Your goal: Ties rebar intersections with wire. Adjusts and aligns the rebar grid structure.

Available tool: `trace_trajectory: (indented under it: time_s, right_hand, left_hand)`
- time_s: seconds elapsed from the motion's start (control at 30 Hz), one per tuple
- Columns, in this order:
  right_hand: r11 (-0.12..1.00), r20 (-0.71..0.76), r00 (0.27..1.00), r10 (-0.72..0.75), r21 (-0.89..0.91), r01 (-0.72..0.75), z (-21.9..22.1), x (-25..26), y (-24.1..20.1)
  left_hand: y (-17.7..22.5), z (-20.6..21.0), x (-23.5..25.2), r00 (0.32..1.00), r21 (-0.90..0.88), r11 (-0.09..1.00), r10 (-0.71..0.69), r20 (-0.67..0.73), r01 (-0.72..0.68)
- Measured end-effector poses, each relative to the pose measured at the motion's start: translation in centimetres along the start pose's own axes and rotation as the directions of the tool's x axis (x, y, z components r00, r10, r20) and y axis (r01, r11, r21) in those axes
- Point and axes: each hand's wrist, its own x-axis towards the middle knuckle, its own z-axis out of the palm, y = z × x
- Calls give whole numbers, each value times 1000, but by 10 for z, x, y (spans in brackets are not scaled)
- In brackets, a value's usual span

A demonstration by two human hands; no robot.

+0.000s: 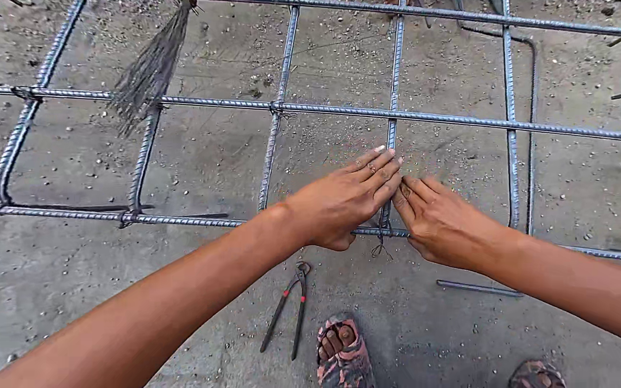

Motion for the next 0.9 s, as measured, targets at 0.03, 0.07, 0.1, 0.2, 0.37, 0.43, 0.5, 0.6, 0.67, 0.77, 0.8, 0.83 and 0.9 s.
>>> trace_trajectory:
  time_s: [0.03, 0.07, 0.1, 0.2, 0.37, 0.43, 0.5, 0.6, 0.67, 0.77, 0.8, 0.83, 0.9]
  right_hand:
    - [1000, -20, 1000, -15, 15, 15, 1, 0, 3]
    - [999, -36, 999, -25, 29, 26, 1, -1, 6]
    - [998, -48, 998, -31, 47, 33, 1, -1, 8]
    - [994, -71, 997, -8, 113, 16, 7, -2, 7]
    - [956, -57, 968, 246, 182, -232, 8, -9, -10]
    - [902, 4, 921, 390, 198, -383, -6, -18, -18]
    - [869, -10, 885, 465, 197, -454, -25, -37, -30]
    - [809, -97, 842, 531, 354, -470, -39, -63, -54]
    - [745, -40, 826, 563, 457, -486, -27, -67, -74]
    - [642, 78, 796, 600, 546, -538, 6, -60, -105]
    - [563, 195, 786, 586, 599, -569, 13, -59, -113]
    - [438, 381, 764, 522, 649, -623, 14, -58, -117]
    - [210, 724, 643, 249, 608, -766, 18, -47, -111]
  left_hand:
    - [-1, 0, 0, 1000, -10, 1000, 4, -13, -5]
    - [-3, 1, 0, 1000, -19, 1000, 9, -29, -10]
    - [-4, 2, 0, 999, -34, 999, 12, -44, -14]
    - [-6, 6, -1, 996, -60, 998, 24, -84, -29]
    - [-11, 12, 0, 987, -76, 995, 57, -153, -69]
    - [-12, 11, 1, 985, -82, 994, 54, -162, -68]
    - [-12, 11, 2, 985, -78, 994, 60, -163, -73]
    - [-11, 7, 2, 993, -50, 997, 46, -111, -52]
    - [-4, 3, -2, 997, -60, 997, -42, -70, 37]
    - [15, -5, -16, 938, -230, 912, -347, 9, 340]
    - [21, -13, -19, 876, -345, 808, -468, 116, 477]
    - [22, -24, -18, 792, -475, 635, -527, 309, 609]
    - [3, -43, -2, 595, -566, 185, -296, 748, 804]
